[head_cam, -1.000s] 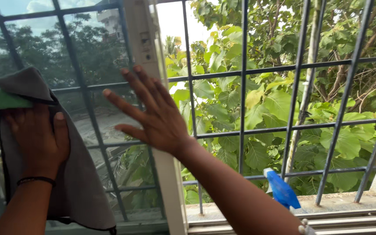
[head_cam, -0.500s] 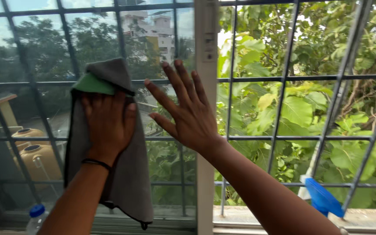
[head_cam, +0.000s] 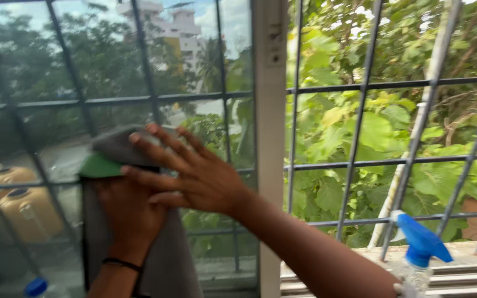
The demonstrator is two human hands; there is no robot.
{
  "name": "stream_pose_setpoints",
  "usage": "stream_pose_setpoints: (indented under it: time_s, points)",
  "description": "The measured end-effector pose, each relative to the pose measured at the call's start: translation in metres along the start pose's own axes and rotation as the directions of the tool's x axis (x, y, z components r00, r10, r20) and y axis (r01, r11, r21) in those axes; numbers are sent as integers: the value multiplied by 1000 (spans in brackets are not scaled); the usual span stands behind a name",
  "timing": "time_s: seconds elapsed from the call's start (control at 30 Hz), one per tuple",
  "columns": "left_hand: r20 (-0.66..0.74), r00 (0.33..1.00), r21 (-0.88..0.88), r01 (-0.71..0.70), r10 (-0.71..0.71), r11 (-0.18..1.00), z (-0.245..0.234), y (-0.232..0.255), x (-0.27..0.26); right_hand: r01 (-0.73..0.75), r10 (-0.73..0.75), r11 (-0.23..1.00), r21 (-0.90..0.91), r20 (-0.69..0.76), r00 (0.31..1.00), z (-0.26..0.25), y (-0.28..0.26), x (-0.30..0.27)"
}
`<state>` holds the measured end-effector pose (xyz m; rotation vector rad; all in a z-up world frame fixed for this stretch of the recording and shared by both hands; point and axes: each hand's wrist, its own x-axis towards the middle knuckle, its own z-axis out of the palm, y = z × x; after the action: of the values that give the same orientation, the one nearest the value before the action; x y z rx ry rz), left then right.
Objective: The person cleans the tracks and glass of a sliding window by wiping them with a cloth and applying liquid from a spray bottle.
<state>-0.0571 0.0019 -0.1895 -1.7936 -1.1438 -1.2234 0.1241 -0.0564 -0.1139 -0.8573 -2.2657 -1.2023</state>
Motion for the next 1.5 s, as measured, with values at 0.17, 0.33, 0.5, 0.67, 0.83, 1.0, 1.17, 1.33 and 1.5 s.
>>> stream_pose_setpoints:
  time_s: [0.17,0.33,0.5,0.67,0.83,1.0,1.17,1.33,1.5]
  points:
    - [-135,973,-69,-195,184,978,-4,-38,9,3,-7,998,-60,-59,998,2,1,-1]
    - [-258,966,-95,-62,36,994,-20,-91,45,9,-19,992,-122,-84,996,6,2,-1]
    - [-286,946,-156,108,-149,982,-18,-86,36,-19,4,988,-153,-100,995,6,1,-3]
    - [-290,945,-152,111,-151,982,-11,-64,11,-57,45,986,-159,-73,996,5,-2,-1]
    - [-183,980,-53,-89,78,995,-22,-97,31,-53,47,983,-174,-41,998,3,-2,-2]
    - [-218,976,-75,-40,23,996,-32,-154,58,-59,53,981,-187,-41,998,6,-2,-4]
    - [-318,941,-28,110,-113,994,1,-176,28,-111,121,984,-139,62,991,9,6,-1]
    - [-336,919,-27,209,-206,978,21,-167,-3,-239,263,963,123,-242,934,9,-17,11]
    - [130,971,-35,206,-200,978,5,-124,-15,-35,77,985,168,-255,964,41,-71,79]
